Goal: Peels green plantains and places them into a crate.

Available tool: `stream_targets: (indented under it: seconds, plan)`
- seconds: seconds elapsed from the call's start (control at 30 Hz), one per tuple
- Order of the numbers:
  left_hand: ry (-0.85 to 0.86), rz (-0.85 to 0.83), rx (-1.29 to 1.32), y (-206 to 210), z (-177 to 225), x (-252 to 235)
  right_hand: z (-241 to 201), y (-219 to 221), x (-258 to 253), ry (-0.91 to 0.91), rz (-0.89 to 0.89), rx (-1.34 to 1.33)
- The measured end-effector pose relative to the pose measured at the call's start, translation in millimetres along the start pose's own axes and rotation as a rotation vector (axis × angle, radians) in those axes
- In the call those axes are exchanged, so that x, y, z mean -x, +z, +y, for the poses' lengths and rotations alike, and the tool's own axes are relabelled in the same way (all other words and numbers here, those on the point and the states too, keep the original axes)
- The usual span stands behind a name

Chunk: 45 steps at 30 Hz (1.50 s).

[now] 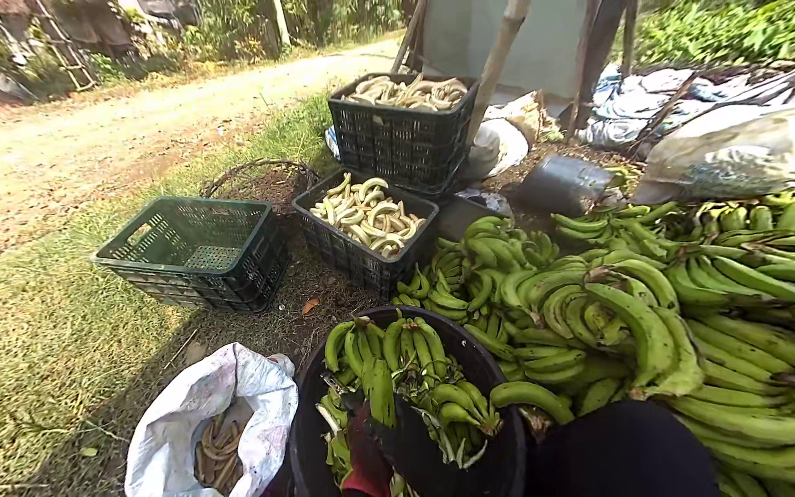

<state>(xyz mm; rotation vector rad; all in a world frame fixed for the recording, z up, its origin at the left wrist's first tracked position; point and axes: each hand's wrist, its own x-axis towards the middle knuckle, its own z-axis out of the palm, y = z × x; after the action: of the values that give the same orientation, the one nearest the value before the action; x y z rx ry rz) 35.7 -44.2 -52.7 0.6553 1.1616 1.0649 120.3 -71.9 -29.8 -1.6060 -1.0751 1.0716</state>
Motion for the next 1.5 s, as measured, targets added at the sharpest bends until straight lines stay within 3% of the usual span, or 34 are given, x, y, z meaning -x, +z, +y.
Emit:
stream_targets:
  seconds: [0.17, 0.3, 0.37, 0.43, 0.5, 0.6, 0.7, 0.8, 0.9, 1.13, 1.37, 1.5]
  plan:
    - [-0.089, 0.232, -0.386, -27.1, -24.9, -42.1, -17.4, -12.7, 32.6, 0.065, -0.137, -0.264]
    - [-0.212, 0.076, -0.456, -30.6, -19.1, -39.9, -19.9, -46.4, 23.2, 0.078, -0.146, -0.474]
    - [-0.156, -0.036, -0.742, -32.8, -8.9, -30.5, -25.7, -72.0, 16.7, -0.08, -0.183, -0.758]
    - [-0.011, -0.025, -0.997, -36.4, -11.2, -30.7, -28.8, -100.1, 6.5, -0.238, -0.214, -0.941]
    - [0.06, -0.011, -0.962, -34.6, -9.9, -31.1, -26.0, -122.4, -3.1, -0.236, -0.068, -0.924]
    - [0.075, -0.131, -0.697, -18.6, 5.6, -16.9, -20.7, -132.2, -21.2, -0.063, 0.306, -0.802]
    - [0.1, -0.315, -0.56, -7.0, 19.8, 9.5, -3.5, -135.8, -32.6, 0.018, 0.41, -0.95]
    - [0.251, -0.457, -0.728, -5.5, 15.4, 21.6, 10.4, -130.2, -37.6, 0.057, 0.456, -1.142]
    - [0.347, -0.462, -0.986, 2.2, 10.5, 29.9, 16.1, -119.2, -36.4, 0.136, 0.542, -1.177]
    - [0.383, -0.545, -1.176, 18.6, 11.2, 41.0, 11.6, -92.1, -22.5, 0.129, 0.595, -1.019]
    - [0.462, -0.515, -1.151, 10.4, 2.4, 31.2, 16.8, -73.3, -21.3, 0.229, 0.541, -1.119]
    - [0.219, -0.389, -1.134, -8.6, -4.0, 5.7, 19.4, -75.4, -18.2, 0.377, 0.43, -1.386]
